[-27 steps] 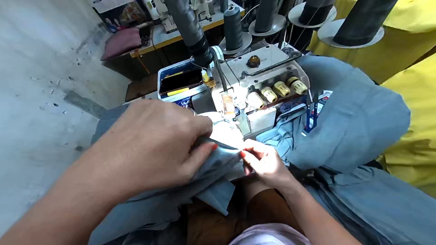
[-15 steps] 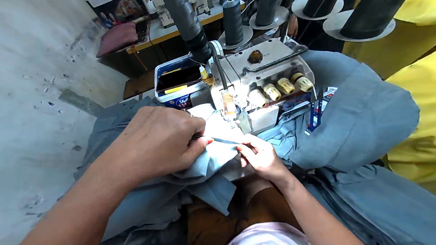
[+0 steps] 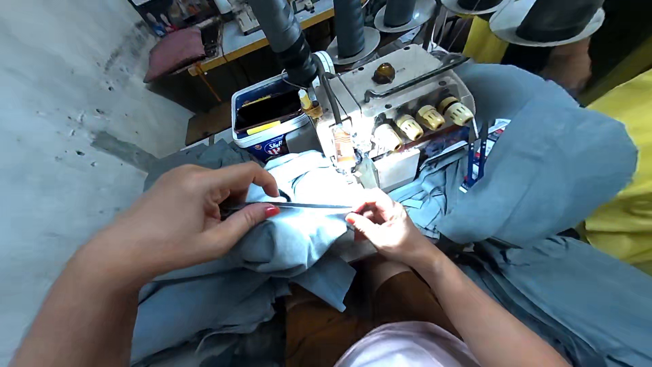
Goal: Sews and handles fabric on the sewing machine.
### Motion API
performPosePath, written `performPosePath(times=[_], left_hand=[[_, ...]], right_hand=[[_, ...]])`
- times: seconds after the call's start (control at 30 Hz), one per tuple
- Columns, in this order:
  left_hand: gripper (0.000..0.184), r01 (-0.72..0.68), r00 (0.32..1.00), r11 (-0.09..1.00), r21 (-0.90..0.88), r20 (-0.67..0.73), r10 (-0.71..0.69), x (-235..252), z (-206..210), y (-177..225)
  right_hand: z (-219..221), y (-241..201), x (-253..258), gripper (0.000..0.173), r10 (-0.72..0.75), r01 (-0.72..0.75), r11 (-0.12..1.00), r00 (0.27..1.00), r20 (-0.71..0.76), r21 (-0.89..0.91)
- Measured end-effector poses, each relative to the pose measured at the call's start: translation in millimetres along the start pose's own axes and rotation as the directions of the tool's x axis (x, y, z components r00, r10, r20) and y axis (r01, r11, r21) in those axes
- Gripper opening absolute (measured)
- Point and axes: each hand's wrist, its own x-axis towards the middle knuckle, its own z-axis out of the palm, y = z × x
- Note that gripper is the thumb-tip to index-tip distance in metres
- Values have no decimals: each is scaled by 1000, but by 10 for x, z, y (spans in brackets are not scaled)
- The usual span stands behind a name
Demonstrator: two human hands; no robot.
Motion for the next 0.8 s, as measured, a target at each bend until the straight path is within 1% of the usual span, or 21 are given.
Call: performPosePath(times=[0.07,0.13,0.23,0.3,0.37,0.47,0.57,0.8], left_hand=[[20,-58,998,998,-27,23,58,-29,32,32],[22,-92,994,994,57,59,88,-39,55,98],[27,-98,994,971,220,74,84,-37,109,200],[26,-99,993,958,269,90,77,-30,124,223],[26,-95,993,955,282,98,70,-32,129,235],[30,-81,995,952,295,76,61,-43,160,268],[31,-89,995,961,262,71,72,-55,171,307],[31,-91,995,966,242,58,79,-67,198,324]], right_hand=[[34,-80,-23,15,-39,39,999,999,19,-6],[54,-117,-46,17,-41,42,998,999,28,-46],[44,-120,-77,19,-47,51,993,998,31,-111],[35,-121,-101,16,-75,76,995,997,25,-66],[31,-127,-119,17,-125,127,990,991,39,-67],[26,-219,-95,24,-110,114,986,993,42,-122],[67,-121,-103,19,-125,131,981,991,46,-144],[67,-118,-89,17,-61,66,987,997,41,-146]])
